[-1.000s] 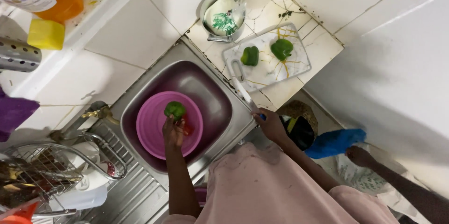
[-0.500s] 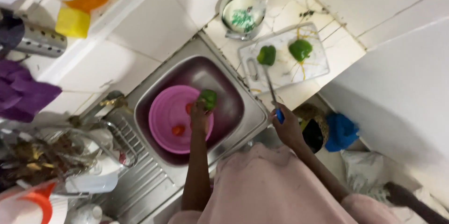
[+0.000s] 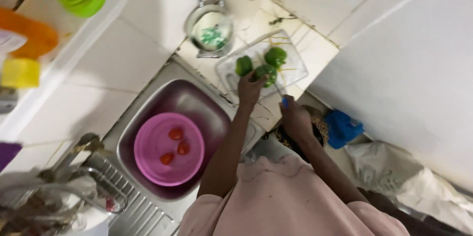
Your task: Washing, deseeding, and slicing green bell peppers at a kitchen sink.
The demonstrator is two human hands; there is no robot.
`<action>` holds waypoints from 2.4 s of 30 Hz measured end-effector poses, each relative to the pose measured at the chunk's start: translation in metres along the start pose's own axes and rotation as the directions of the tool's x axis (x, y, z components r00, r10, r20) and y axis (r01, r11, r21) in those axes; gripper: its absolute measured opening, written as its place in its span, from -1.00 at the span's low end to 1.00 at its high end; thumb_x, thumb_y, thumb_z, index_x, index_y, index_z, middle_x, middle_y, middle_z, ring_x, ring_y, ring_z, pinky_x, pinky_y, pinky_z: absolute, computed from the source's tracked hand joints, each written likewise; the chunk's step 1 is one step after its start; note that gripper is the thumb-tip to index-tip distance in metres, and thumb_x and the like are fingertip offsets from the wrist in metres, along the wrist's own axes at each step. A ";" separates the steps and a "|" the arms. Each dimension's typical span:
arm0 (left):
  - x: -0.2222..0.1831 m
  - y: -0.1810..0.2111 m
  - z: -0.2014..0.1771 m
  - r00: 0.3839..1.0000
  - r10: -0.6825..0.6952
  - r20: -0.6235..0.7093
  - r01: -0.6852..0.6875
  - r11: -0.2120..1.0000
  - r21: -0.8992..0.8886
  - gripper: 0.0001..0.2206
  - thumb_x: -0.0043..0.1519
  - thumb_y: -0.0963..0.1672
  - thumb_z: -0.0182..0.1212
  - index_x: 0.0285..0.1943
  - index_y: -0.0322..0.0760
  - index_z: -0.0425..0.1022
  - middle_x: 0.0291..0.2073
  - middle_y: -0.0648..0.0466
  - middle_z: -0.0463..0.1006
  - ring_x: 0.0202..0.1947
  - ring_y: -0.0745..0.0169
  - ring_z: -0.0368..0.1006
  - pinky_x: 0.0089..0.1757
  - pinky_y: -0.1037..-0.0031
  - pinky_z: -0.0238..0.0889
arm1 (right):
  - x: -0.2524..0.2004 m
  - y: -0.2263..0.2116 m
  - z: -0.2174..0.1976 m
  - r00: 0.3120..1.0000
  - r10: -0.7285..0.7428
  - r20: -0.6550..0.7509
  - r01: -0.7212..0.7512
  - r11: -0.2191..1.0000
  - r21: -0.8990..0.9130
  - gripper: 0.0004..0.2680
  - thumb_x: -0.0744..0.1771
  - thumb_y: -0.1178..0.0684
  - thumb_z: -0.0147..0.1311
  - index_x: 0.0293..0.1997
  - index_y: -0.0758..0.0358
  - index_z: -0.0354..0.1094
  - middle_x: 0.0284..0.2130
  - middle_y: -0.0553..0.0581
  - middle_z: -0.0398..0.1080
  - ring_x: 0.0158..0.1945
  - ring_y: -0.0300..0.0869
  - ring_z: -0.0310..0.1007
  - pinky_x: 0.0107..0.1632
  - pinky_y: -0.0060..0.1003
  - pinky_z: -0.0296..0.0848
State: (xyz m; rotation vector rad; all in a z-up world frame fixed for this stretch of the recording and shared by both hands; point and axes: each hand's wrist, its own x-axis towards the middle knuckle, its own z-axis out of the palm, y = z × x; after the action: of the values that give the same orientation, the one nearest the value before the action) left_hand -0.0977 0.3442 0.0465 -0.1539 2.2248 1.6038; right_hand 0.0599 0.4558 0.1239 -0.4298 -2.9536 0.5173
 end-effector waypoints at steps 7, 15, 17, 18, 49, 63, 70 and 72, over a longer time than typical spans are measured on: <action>-0.017 0.045 -0.010 0.982 -0.176 -0.068 0.176 0.984 -0.005 -0.32 0.05 0.17 0.51 0.26 -0.17 0.48 -0.01 -0.07 0.53 0.12 -0.03 0.48 0.12 0.09 0.33 | 0.016 -0.010 -0.006 0.999 -0.037 0.005 0.038 0.989 -0.144 -0.79 0.47 -0.10 -0.10 0.10 0.20 0.28 -0.40 0.12 0.53 -0.52 -0.08 0.56 -0.55 -0.21 0.51; -0.023 0.053 -0.002 0.987 -0.145 -0.071 0.142 0.988 -0.055 -0.49 0.18 0.06 0.38 0.15 -0.32 0.42 -0.05 -0.17 0.44 0.13 -0.14 0.41 0.06 -0.06 0.29 | 0.038 -0.027 0.013 0.930 0.116 0.350 -0.087 0.991 -0.098 -0.70 0.40 0.10 -0.07 0.24 0.49 0.12 -0.37 0.34 0.53 -0.33 0.19 0.64 -0.37 0.12 0.61; -0.029 0.063 -0.006 0.988 -0.138 -0.067 0.134 0.989 -0.059 -0.51 0.22 0.04 0.34 0.16 -0.37 0.41 -0.04 -0.20 0.43 0.14 -0.16 0.41 0.04 -0.08 0.30 | 0.052 -0.034 0.014 0.919 0.133 0.370 -0.112 0.991 -0.078 -0.70 0.41 0.09 -0.09 0.25 0.48 0.10 -0.35 0.34 0.53 -0.31 0.22 0.63 -0.32 0.16 0.60; -0.033 0.068 -0.008 0.989 -0.131 -0.064 0.127 0.990 -0.066 -0.52 0.26 0.03 0.30 0.18 -0.42 0.40 -0.02 -0.24 0.43 0.14 -0.18 0.40 0.03 -0.10 0.30 | 0.058 -0.037 0.014 0.908 0.146 0.392 -0.134 0.989 -0.059 -0.69 0.41 0.08 -0.11 0.25 0.47 0.08 -0.34 0.35 0.53 -0.29 0.25 0.63 -0.28 0.19 0.59; -0.029 0.058 0.011 0.850 0.527 -0.020 -0.445 0.736 0.510 -0.45 0.40 -0.03 0.12 0.58 0.02 0.08 0.11 -0.29 0.32 0.00 -0.39 0.53 -0.12 -0.11 0.54 | 0.055 -0.013 0.058 0.885 0.147 0.443 -0.131 0.989 -0.067 -0.57 0.35 0.12 0.02 0.34 0.56 0.02 -0.31 0.37 0.54 -0.21 0.18 0.63 -0.23 0.12 0.62; 0.008 0.037 0.000 0.917 0.371 0.148 -0.382 0.707 0.595 -0.39 0.36 0.09 0.16 0.56 0.11 0.02 0.14 -0.24 0.30 0.09 -0.44 0.48 -0.06 -0.20 0.48 | 0.050 -0.003 0.080 0.866 0.194 0.461 -0.191 0.980 -0.053 -0.57 0.33 0.17 0.02 0.35 0.52 0.05 -0.31 0.29 0.56 -0.19 0.15 0.64 -0.21 0.11 0.60; 0.011 0.027 -0.004 0.900 0.412 0.141 -0.403 0.665 0.629 -0.41 0.37 0.08 0.13 0.57 0.18 -0.01 0.11 -0.17 0.30 0.05 -0.34 0.52 -0.07 -0.14 0.51 | 0.033 -0.004 0.065 0.900 0.095 0.424 -0.086 0.995 -0.040 -0.54 0.32 0.19 0.01 0.36 0.61 0.02 -0.39 0.29 0.54 -0.25 0.12 0.64 -0.24 0.06 0.61; 0.006 0.032 -0.007 0.906 0.400 0.141 -0.402 0.706 0.583 -0.41 0.37 0.05 0.16 0.57 0.18 0.01 0.12 -0.17 0.31 0.03 -0.34 0.52 -0.08 -0.14 0.52 | -0.002 0.004 0.043 0.912 0.023 0.410 0.039 0.989 -0.143 -0.57 0.31 0.18 0.04 0.33 0.57 0.14 -0.39 0.23 0.57 -0.30 0.03 0.65 -0.33 -0.04 0.62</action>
State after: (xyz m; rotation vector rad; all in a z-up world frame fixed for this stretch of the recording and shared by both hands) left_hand -0.1148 0.3489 0.0744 0.5542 2.7774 0.9608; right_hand 0.0561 0.4457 0.0820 -0.3590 -3.4158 0.4320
